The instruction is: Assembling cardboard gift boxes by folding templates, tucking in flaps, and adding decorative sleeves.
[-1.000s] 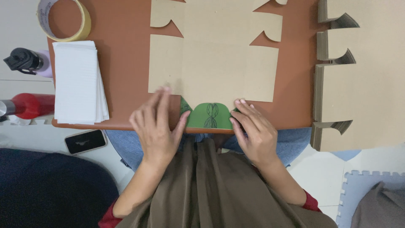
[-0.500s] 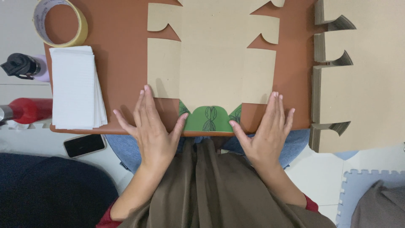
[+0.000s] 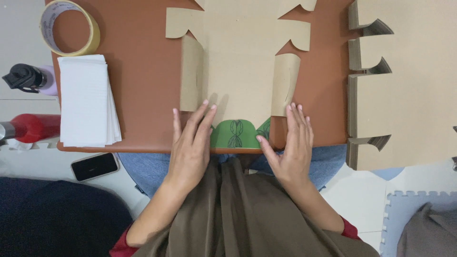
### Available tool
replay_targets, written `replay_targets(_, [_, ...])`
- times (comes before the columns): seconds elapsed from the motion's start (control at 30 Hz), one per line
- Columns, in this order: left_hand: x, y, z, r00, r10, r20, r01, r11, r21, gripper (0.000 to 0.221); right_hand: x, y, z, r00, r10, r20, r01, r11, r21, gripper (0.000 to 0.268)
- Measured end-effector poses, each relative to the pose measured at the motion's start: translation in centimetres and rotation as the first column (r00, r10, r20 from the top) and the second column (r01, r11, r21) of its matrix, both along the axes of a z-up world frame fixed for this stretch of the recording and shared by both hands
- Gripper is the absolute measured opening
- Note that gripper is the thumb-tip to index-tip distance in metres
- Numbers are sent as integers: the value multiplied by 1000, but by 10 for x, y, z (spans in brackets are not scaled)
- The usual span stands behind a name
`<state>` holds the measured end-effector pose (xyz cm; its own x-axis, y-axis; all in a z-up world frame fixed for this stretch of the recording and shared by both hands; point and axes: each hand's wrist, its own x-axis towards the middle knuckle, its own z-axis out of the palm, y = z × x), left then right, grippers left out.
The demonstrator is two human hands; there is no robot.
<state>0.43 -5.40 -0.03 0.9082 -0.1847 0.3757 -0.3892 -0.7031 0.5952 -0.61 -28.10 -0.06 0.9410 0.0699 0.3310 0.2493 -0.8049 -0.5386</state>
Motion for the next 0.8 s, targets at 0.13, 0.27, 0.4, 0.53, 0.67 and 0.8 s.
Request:
replay_targets(0.13, [1, 5, -1, 998, -58, 7, 58, 998, 34, 55, 0, 0, -6, 999, 23, 25, -24, 999, 28, 79])
replay_targets(0.27, [2, 5, 0, 988, -132, 86, 126, 990, 70, 63, 3, 4, -4, 988, 129, 85, -134, 989, 59, 72])
replay_targets(0.4, [4, 7, 12, 980, -169, 107, 160, 983, 91, 63, 10, 3, 2, 958, 267, 108, -269, 963, 13, 89])
replay_targets(0.53, [12, 12, 13, 979, -198, -36, 202, 960, 192, 72, 14, 3, 16, 939, 340, -48, -343, 937, -70, 64])
replay_targets(0.67, [20, 14, 17, 968, -214, -128, 241, 935, 260, 71, 22, -4, 18, 918, 325, -229, -387, 863, -326, 58])
replay_targets(0.8, [41, 18, 24, 957, -242, -162, 283, 900, 330, 65, 37, -12, 34, 868, 347, -355, -471, 801, -369, 62])
